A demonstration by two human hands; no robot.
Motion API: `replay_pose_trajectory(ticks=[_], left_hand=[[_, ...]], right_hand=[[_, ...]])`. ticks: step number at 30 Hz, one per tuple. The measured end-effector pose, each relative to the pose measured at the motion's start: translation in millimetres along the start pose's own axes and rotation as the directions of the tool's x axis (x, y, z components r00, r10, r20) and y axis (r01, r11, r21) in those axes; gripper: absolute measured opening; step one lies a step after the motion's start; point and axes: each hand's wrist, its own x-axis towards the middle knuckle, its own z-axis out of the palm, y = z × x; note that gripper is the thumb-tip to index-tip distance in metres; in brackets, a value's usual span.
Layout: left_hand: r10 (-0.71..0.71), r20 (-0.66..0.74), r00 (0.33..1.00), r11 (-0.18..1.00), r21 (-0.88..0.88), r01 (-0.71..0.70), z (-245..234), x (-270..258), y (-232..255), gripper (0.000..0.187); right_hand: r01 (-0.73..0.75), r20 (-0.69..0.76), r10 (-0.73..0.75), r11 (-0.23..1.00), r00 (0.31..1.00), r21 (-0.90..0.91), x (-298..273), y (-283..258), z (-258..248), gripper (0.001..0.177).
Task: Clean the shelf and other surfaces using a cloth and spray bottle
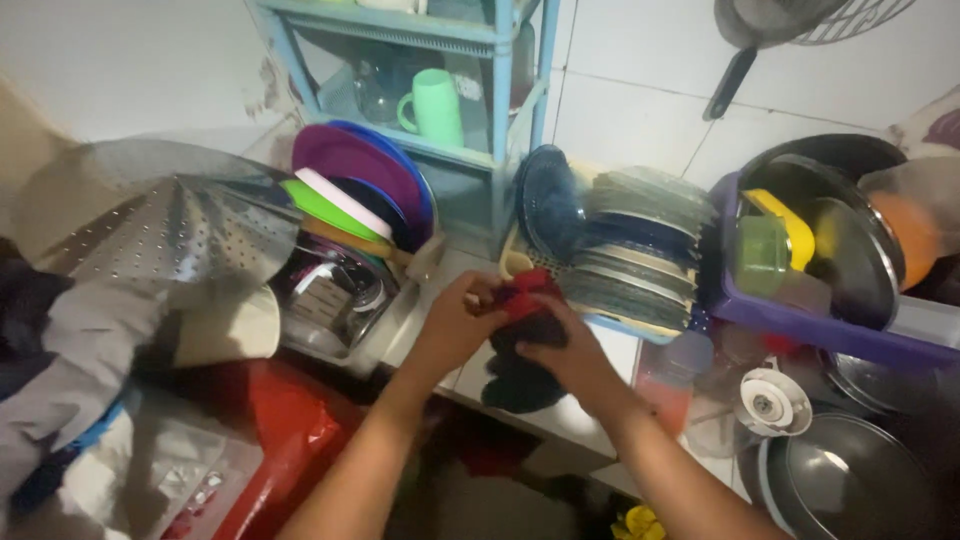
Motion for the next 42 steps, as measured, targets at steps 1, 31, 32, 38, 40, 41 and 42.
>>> replay_pose_trajectory(ticks=[1, 31, 32, 38, 40, 41, 42], left_hand=[[0.028, 0.012, 1.0, 0.978, 0.207, -0.03, -6.7, -2.5, 0.6, 0.049], [0.365, 0.099, 0.926, 0.819, 0.438, -0.37, -79.4, -15.9, -0.7, 0.045], [0.367, 0.104, 0.924, 0.82, 0.433, -0.374, -79.3, -12.5, -2.8, 0.045], [0.247, 0.107, 0.963, 0.88, 0.391, -0.269, -81.1, 8.2, -20.0, 0.045], [0.234, 0.125, 0.964, 0.887, 0.378, -0.264, -78.6, 19.8, -26.5, 0.047], [0.239, 0.129, 0.962, 0.887, 0.374, -0.271, -80.3, 23.5, -28.5, 0.047], [0.35, 0.124, 0.928, 0.842, 0.392, -0.37, -82.2, 27.2, -30.6, 0.043]], right_hand=[[0.013, 0.029, -0.009, 0.989, 1.0, -0.146, 7.4, 23.6, -4.4, 0.08], [0.298, 0.453, 0.024, 0.722, 0.891, -0.625, 92.0, 190.2, 125.7, 0.065], [0.293, 0.447, 0.026, 0.72, 0.894, -0.629, 83.9, 189.1, 117.1, 0.065], [0.425, 0.487, -0.034, 0.547, 0.873, -0.722, 35.8, 222.0, 56.8, 0.053], [0.439, 0.473, -0.088, 0.549, 0.877, -0.712, 19.9, 268.6, 27.3, 0.067], [0.436, 0.467, -0.089, 0.545, 0.88, -0.716, 11.1, 241.7, 15.9, 0.067], [0.533, 0.482, -0.261, 0.595, 0.836, -0.602, 2.1, 214.9, 5.1, 0.049]])
